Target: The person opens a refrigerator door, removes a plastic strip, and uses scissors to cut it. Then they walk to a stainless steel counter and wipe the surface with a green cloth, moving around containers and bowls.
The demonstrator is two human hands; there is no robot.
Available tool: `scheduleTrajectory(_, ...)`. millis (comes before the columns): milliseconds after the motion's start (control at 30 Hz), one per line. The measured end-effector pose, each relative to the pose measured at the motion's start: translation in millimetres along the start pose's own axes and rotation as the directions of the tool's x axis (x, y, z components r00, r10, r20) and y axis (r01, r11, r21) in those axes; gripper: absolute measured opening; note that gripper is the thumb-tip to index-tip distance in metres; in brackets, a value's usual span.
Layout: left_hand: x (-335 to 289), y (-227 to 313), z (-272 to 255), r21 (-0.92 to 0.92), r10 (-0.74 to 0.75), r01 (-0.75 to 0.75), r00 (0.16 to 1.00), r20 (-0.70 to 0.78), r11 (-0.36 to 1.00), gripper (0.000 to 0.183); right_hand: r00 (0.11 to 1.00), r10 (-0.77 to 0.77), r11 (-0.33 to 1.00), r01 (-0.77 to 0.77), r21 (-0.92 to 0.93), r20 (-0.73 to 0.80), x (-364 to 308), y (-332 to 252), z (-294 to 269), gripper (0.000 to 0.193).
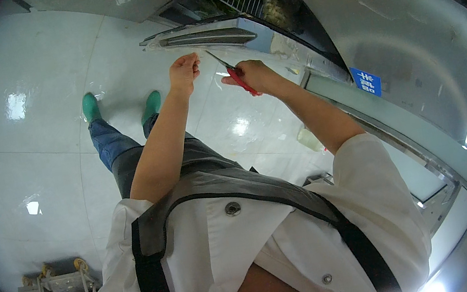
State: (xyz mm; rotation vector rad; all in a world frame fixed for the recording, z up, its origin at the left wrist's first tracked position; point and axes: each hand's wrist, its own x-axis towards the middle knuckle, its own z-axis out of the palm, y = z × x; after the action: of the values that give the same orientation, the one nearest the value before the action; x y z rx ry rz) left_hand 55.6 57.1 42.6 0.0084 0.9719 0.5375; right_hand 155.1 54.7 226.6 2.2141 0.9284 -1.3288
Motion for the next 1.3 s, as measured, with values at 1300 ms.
scheduleTrajectory(1300, 0.9, 0.8, -70.6, 0.891, 0.35, -0.42, 0.872, 0.343, 0.174, 0.014, 0.95, 0.04, 0.946, -0.135, 0.293, 0.31, 43.3, 9.2, 37.1, 0.03)
